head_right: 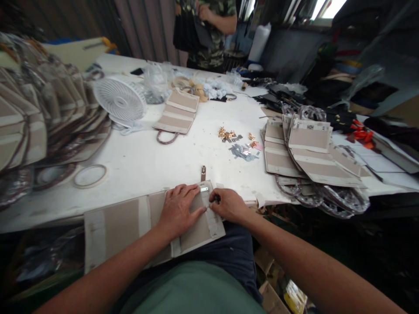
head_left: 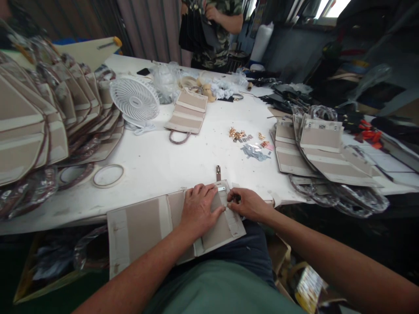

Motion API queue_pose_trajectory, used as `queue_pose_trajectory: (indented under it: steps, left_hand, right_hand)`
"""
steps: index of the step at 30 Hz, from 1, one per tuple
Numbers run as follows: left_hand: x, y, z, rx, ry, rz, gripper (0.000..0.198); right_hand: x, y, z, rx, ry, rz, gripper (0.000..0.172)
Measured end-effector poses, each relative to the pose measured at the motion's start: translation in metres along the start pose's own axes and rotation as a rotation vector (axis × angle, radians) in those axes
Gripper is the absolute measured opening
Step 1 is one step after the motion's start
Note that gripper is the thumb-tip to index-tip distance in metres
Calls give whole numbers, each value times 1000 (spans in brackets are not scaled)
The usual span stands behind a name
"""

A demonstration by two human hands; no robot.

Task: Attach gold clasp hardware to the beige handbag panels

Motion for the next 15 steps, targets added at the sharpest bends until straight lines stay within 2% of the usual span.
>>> queue_pose_trajectory:
  steps: [3, 6, 10, 12, 15]
  left_hand:
    - [0, -2, 1, -7, 8, 0, 55]
    - [0, -3, 2, -7, 3, -4, 54]
    - [1, -3, 1, -1, -11, -6, 56]
    - [2, -3, 0, 1, -16, -6, 57]
    - [5, -4, -2, -7, -15, -6, 57]
  right_hand:
    - [-6, -5, 2, 7, 80, -65, 20]
    - [-11, -8, 4, -51, 113, -101, 24]
    - [-13, -6, 4, 10, 223, 1, 24]
    - [-9, -4, -3, 27, 250, 27, 23]
    - [1, 8, -28, -39, 188, -18, 20]
Point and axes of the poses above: each hand's wrist, its own y-axis towards the middle knuckle, its own z-axis out of the palm, x = y × z, the point moved 4 cm from there along y, towards the middle knuckle, and after that the axes turned 8 degrees about z, right-handed, at the moved point
